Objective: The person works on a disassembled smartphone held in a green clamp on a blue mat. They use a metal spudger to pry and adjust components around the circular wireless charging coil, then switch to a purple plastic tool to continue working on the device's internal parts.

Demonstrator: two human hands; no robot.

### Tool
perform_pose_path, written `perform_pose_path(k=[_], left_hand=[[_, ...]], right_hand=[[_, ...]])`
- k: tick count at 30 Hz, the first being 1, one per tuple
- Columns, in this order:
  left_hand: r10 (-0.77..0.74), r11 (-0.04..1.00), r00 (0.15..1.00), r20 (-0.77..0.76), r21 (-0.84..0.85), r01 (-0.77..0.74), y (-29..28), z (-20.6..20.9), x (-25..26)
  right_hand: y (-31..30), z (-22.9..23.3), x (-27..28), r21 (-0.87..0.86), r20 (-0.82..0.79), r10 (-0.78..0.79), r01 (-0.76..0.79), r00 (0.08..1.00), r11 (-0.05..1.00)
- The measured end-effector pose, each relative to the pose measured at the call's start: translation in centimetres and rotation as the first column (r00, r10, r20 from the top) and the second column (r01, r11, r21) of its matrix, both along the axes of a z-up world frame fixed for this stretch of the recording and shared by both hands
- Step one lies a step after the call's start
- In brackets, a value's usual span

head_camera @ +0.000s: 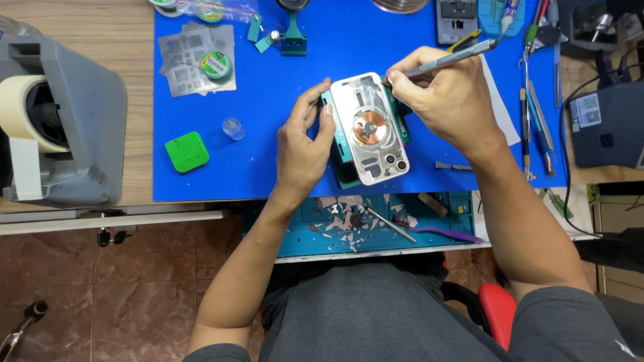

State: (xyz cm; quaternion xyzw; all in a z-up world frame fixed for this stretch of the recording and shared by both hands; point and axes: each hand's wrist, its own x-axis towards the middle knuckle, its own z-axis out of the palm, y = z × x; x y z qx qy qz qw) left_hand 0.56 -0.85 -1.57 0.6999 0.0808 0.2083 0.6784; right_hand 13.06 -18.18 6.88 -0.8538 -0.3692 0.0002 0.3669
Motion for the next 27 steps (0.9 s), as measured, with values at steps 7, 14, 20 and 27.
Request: perform_pose_path(k=[7, 14, 20, 27], left_hand=[[0.009, 1.0, 0.999, 0.031, 0.005, -0.009, 0.0, -0.8, 0.1], [0.009, 1.0, 0.999, 0.033, 0.009, -0.009, 0.1, -0.9, 0.2], [0.001, 1.0, 1.0, 0.028, 0.005, -0.001, 0.1, -1.0, 0.2], [-0.001, 1.0, 0.999, 0.034, 0.016, 0.001, 0.1, -0.9, 0.1]], right_hand=[[-0.9, 0.2, -1.4, -0.041, 0.009, -0.002, 0.002, 1.0, 0.999], [-1.3, 0.7, -2.8, -0.075, 0.01, -0.046, 0.047, 0.999, 0.996], [-1.7, 1.0, -3.8, -0.059, -0.011, -0.05, 0.049, 0.999, 0.997], [-2.2, 1.4, -5.1, -0.076, -0.065, -0.109, 0.104, 0.992, 0.992]])
